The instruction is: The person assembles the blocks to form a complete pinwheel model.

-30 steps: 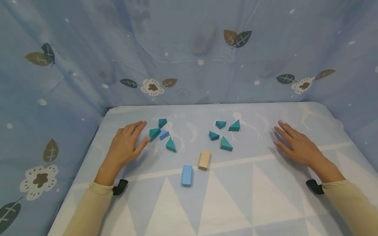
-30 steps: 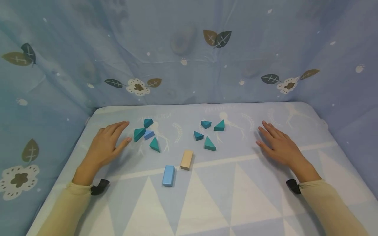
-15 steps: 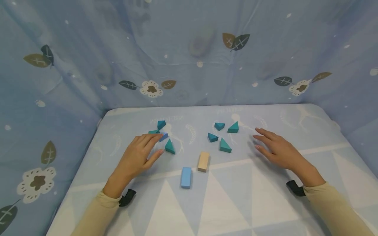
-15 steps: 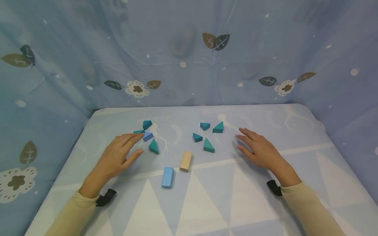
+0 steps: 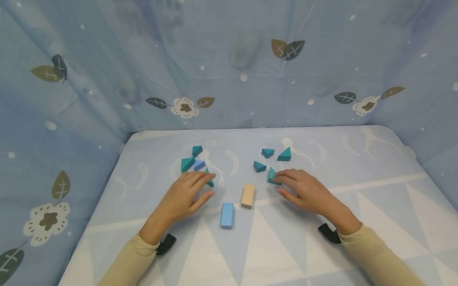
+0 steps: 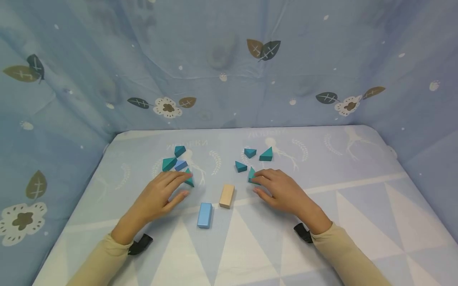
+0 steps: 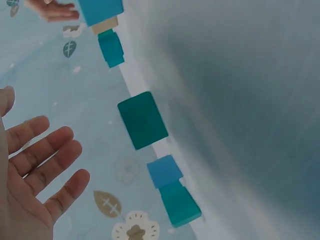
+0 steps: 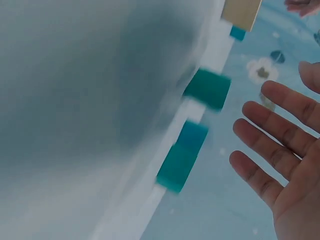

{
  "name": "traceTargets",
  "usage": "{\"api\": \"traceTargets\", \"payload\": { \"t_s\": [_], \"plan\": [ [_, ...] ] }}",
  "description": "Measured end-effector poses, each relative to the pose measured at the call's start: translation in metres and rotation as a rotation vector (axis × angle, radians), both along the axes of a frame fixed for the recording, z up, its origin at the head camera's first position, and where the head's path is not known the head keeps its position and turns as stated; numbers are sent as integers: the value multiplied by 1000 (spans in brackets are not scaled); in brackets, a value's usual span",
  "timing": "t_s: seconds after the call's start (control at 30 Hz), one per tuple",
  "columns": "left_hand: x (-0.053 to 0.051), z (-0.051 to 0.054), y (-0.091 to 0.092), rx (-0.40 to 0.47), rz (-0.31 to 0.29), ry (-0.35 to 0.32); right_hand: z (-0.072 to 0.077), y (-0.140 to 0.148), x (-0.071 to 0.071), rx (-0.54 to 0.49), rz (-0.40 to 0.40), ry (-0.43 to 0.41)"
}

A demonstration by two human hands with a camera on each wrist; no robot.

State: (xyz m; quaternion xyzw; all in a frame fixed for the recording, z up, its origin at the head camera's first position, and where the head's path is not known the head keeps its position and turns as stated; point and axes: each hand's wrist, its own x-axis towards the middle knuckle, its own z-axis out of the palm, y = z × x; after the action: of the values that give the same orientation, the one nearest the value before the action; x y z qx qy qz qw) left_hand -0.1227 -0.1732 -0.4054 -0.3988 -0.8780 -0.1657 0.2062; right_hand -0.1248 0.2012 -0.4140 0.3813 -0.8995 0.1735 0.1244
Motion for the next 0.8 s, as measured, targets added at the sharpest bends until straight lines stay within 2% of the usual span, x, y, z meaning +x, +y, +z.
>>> {"api": "traceTargets", "payload": {
  "t_s": [0.23,0.47,0.6,0.8],
  "plan": [
    [4,-7,7,-30,-81,-48,-3,-37,-4,-2,106,89],
    [8,-9,10,-53,-131,-138,-4,-59,-5,7,138,75],
    [10,-9,13,-116,-132,-203,-8,-63,-5,-19,156,82],
    [13,-8,15,-204,-94,-276,-13,-66,-6,-43,197,85]
  ]
}}
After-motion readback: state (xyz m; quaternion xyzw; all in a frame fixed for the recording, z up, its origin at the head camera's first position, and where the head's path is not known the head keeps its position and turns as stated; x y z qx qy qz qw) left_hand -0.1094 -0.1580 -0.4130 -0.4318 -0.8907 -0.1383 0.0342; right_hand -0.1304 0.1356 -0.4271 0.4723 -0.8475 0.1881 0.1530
